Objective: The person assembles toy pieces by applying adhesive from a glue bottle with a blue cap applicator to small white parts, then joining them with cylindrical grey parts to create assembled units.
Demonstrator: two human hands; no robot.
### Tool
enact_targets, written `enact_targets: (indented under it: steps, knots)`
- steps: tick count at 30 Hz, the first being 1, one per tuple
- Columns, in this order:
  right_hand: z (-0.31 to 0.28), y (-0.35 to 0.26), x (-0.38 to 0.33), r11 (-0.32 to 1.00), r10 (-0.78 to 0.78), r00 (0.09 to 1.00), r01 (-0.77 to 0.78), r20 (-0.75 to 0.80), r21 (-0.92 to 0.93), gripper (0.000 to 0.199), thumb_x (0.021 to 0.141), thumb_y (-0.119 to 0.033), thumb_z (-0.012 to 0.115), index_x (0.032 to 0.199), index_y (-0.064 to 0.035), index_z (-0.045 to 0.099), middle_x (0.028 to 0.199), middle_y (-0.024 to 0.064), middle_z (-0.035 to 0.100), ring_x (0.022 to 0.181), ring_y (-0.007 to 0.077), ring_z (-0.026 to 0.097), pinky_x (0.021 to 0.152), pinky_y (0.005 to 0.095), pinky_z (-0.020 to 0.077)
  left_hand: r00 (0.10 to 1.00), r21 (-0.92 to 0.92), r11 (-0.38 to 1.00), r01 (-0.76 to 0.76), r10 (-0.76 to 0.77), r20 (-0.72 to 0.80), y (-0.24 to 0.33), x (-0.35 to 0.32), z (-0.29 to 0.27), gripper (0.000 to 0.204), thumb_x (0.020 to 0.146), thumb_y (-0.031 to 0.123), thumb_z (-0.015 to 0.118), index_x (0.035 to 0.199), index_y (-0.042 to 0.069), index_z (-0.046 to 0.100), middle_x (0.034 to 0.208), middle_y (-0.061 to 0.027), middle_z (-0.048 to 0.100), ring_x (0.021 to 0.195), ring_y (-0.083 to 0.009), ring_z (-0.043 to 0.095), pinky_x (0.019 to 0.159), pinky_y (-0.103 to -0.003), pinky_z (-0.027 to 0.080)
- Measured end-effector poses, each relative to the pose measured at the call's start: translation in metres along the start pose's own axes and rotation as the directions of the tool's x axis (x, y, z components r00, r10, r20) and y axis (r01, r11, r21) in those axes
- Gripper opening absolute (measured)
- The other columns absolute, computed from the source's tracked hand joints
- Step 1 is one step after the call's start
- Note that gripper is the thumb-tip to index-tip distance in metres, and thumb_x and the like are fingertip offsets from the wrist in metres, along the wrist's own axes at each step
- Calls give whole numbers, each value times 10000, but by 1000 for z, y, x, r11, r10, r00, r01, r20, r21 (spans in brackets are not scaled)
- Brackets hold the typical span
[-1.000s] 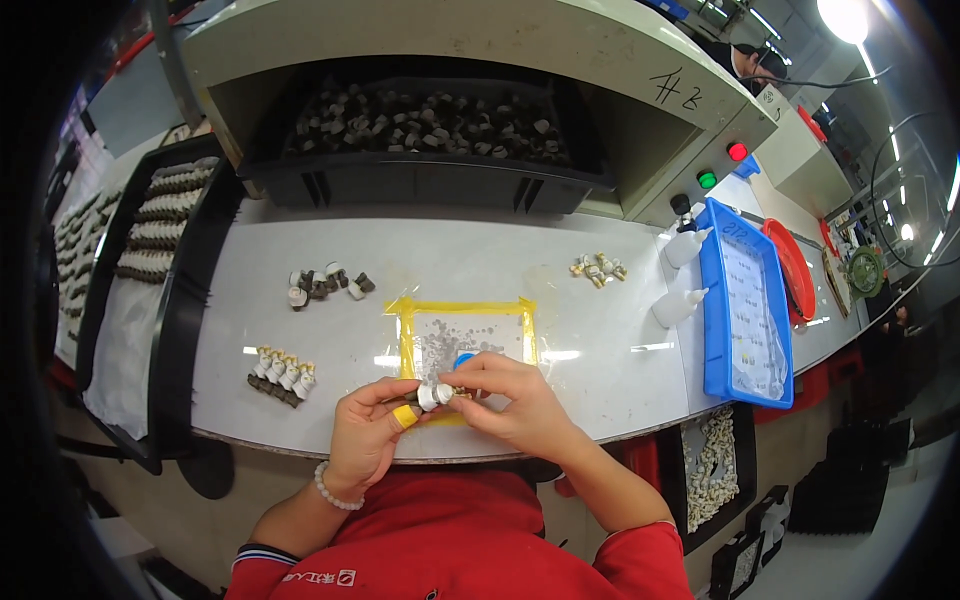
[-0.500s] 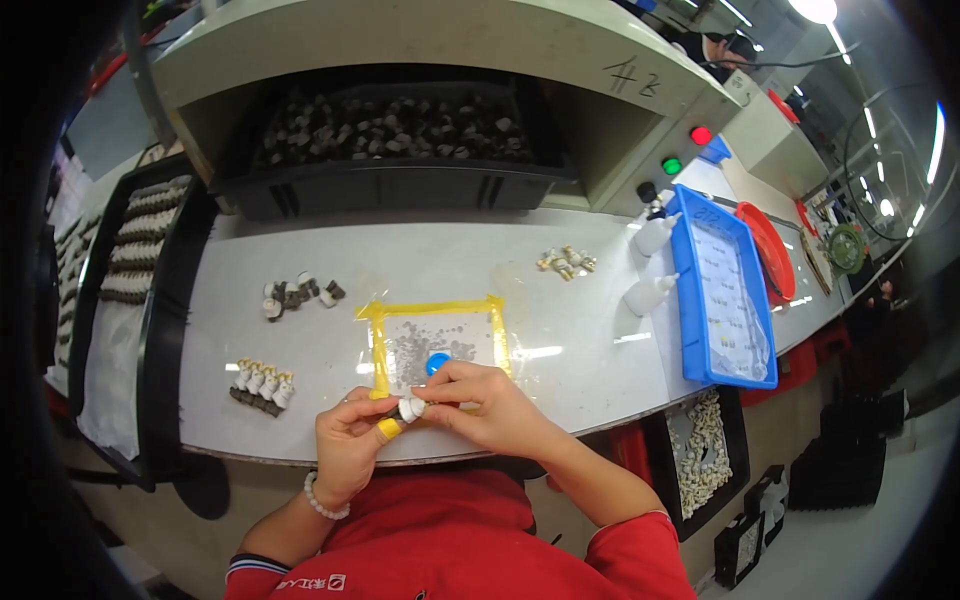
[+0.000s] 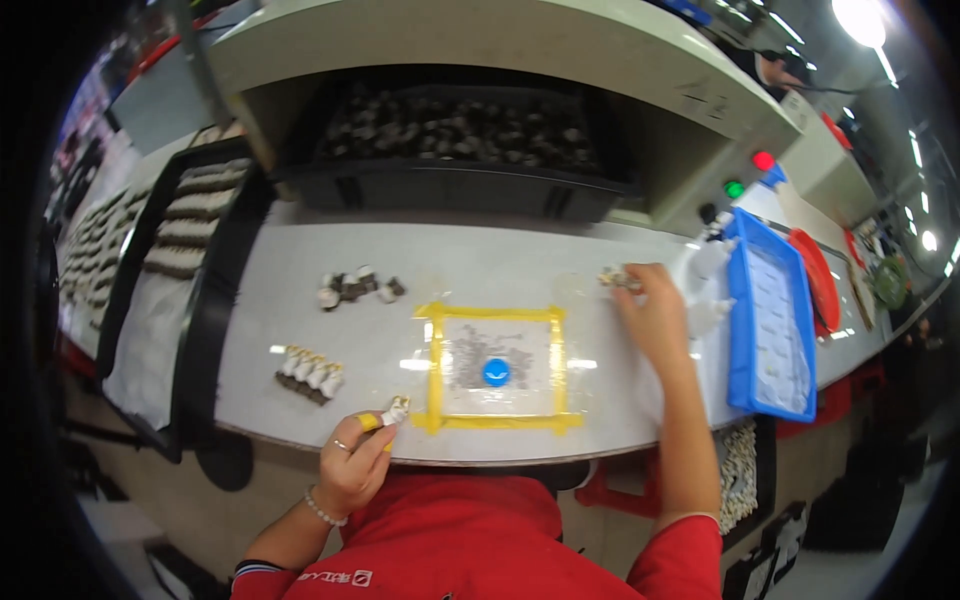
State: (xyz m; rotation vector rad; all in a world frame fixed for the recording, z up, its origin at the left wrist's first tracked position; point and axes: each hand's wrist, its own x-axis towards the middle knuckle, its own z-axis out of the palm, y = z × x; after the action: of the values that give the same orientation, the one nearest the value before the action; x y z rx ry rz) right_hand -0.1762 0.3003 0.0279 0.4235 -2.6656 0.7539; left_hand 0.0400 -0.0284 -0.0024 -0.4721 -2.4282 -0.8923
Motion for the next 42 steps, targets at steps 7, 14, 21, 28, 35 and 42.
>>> enact_targets:
  steps: [7, 14, 21, 28, 35, 42]
  knots:
    - [15, 10, -2, 998, 55, 998, -55, 19, 3, 224, 774, -11, 659, 986, 23, 594, 875, 103, 596, 663, 186, 549, 644, 291, 456, 991, 282, 958, 55, -18, -131, -18, -13, -12, 314, 618, -1, 686, 931, 1, 665, 923, -113, 567, 863, -283, 517, 728, -381, 410]
    - [21, 8, -5, 999, 54, 999, -54, -7, 8, 186, 796, -44, 642, 972, 3, 602, 873, 104, 573, 636, 207, 573, 604, 302, 465, 973, 354, 923, 154, -80, -216, -24, -13, -15, 289, 624, 11, 700, 911, 41, 680, 942, -102, 563, 880, -281, 498, 745, -382, 391]
    - [25, 12, -6, 999, 32, 999, -31, -31, 23, 211, 786, -42, 658, 985, 0, 604, 847, 83, 559, 634, 175, 538, 593, 283, 451, 951, 348, 904, 250, -161, -264, -18, -9, -16, 413, 612, 68, 780, 968, 29, 575, 1101, -192, 485, 1002, -346, 449, 837, -439, 404]
    - [32, 21, -9, 995, 26, 995, -16, -97, 101, 257, 777, -24, 678, 1015, -13, 583, 776, 60, 524, 642, 137, 474, 604, 261, 425, 869, 349, 796, 494, -435, -238, -18, 5, -28, 701, 598, 273, 808, 1134, 17, 437, 1249, -272, 346, 1189, -427, 332, 964, -537, 292]
    - [27, 24, -11, 987, 67, 997, -62, -26, 151, 245, 782, 0, 665, 1011, -6, 579, 769, 44, 500, 640, 133, 443, 596, 259, 402, 861, 400, 768, 500, -490, -137, -20, 12, -29, 665, 593, 306, 790, 1105, 20, 475, 1147, -241, 410, 1111, -408, 391, 934, -504, 326]
    - [32, 23, -8, 986, 81, 997, -77, -18, 146, 253, 778, -4, 669, 1016, -13, 586, 779, 47, 501, 640, 137, 452, 600, 260, 409, 869, 381, 789, 483, -486, -94, -26, 16, -36, 642, 575, 286, 794, 1078, 24, 495, 1111, -202, 439, 1077, -364, 419, 916, -470, 349]
